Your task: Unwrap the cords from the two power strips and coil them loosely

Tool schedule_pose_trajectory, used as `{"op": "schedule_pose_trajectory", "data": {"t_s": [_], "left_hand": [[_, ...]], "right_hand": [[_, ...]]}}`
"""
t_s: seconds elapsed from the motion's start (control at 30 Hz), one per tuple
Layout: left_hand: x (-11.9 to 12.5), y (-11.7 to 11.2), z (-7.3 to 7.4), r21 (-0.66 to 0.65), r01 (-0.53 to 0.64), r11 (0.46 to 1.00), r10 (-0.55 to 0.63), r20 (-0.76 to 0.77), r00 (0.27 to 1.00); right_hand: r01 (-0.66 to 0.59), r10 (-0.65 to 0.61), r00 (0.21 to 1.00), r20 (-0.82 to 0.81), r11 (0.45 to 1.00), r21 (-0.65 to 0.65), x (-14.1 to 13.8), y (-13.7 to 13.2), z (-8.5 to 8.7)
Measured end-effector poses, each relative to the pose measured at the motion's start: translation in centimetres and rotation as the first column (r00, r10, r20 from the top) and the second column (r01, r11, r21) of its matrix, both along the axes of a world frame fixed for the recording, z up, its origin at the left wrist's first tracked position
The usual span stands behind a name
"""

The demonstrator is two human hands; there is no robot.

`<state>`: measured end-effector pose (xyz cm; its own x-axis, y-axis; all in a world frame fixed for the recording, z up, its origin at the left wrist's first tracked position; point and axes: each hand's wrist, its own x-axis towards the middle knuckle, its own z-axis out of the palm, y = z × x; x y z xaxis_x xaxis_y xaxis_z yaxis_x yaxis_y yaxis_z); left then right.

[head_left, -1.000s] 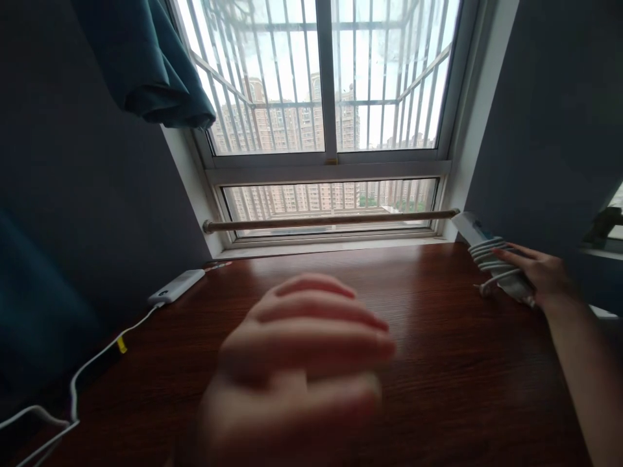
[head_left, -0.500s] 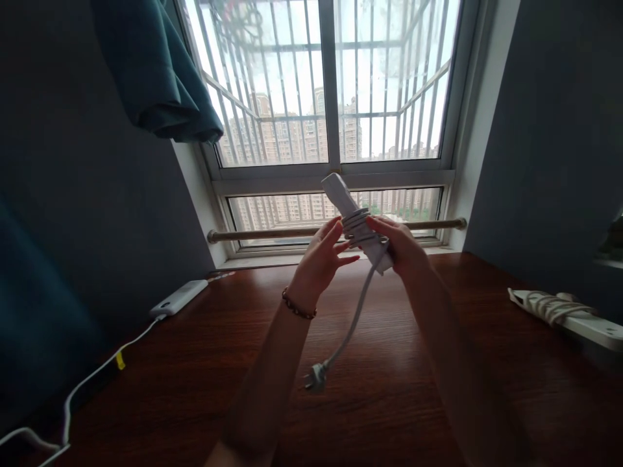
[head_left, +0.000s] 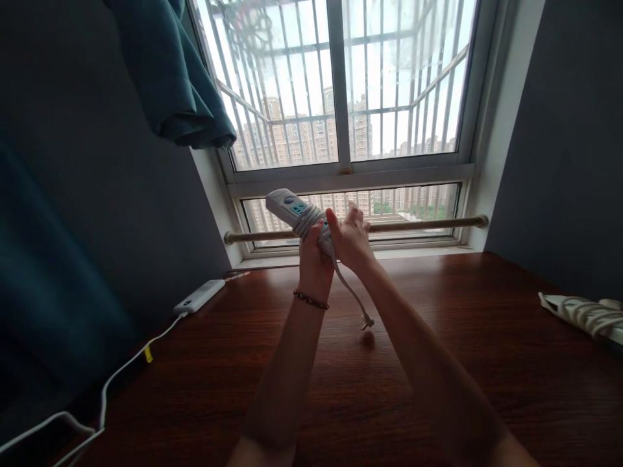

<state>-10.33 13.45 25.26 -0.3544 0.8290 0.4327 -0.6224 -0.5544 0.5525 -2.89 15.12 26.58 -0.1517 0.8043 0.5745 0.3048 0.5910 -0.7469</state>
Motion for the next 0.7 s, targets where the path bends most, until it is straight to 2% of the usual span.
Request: {"op": "schedule_pose_trajectory", "data": {"t_s": [0.03,0.07,0.1,0.13,0.17,0.2,0.23,0.27,0.33,0.37,0.43,0.47,0.53,0.7], "left_hand": [[-0.4,-0.1,0.1,0.031,-0.076,0.997,0.075,0.032,0.997],[-0.8,-0.2,0.3,0.062,-0.150,0.987,0.146,0.063,0.987],[-1.2,-0.5,0.4,0.086,-0.202,0.976,0.195,0.089,0.977],[-1.6,-0.8,0.7,0.096,-0.221,0.971,0.211,0.100,0.972],[-2.1,-1.1,0.9,0.098,-0.214,0.972,0.204,0.103,0.973],[-2.7,-1.4,1.1,0.090,-0.186,0.978,0.178,0.095,0.979],[-3.2,-1.8,1.2,0.067,-0.146,0.987,0.142,0.072,0.987],[-3.9,-2.0,1.4,0.030,-0.101,0.994,0.100,0.035,0.994],[-5.1,-2.4,1.5,-0.072,0.015,0.997,-0.020,-0.068,0.997],[-5.6,-2.5,1.4,-0.112,0.092,0.989,-0.105,-0.117,0.988],[-6.4,-2.4,1.2,-0.127,0.261,0.957,-0.282,-0.185,0.942],[-6.5,-2.2,1.0,-0.116,0.332,0.936,-0.350,-0.212,0.913],[-6.3,-1.7,0.5,-0.100,0.396,0.913,-0.408,-0.250,0.878],[-4.4,-0.5,-0.6,-0.166,0.369,0.914,-0.404,-0.346,0.846]], "right_hand": [[-0.132,0.129,0.991,-0.034,0.980,-0.149,0.2,-0.1,-0.4],[-0.313,0.303,0.949,-0.083,0.894,-0.321,0.6,-0.3,-0.9],[-0.502,0.499,0.854,-0.147,0.717,-0.483,1.2,-0.5,-1.5],[-0.648,0.677,0.708,-0.203,0.507,-0.568,1.8,-0.8,-2.1],[-0.723,0.795,0.560,-0.235,0.330,-0.608,2.6,-1.0,-2.5],[-0.752,0.847,0.481,-0.227,0.265,-0.604,3.4,-1.2,-2.8],[-0.776,0.860,0.464,-0.214,0.278,-0.566,4.3,-1.3,-2.7],[-0.788,0.831,0.509,-0.223,0.346,-0.509,5.2,-1.3,-2.5],[-0.758,0.669,0.651,-0.359,0.546,-0.357,6.9,-1.2,-1.7],[-0.726,0.580,0.676,-0.454,0.627,-0.280,7.7,-1.0,-1.2],[-0.658,0.471,0.666,-0.579,0.737,-0.157,9.1,-0.4,-0.6],[-0.624,0.443,0.661,-0.606,0.773,-0.115,9.7,0.0,-0.5],[-0.558,0.407,0.684,-0.606,0.826,-0.075,10.5,0.7,-0.8],[-0.440,0.334,0.767,-0.547,0.895,-0.070,11.1,2.3,-2.0]]}}
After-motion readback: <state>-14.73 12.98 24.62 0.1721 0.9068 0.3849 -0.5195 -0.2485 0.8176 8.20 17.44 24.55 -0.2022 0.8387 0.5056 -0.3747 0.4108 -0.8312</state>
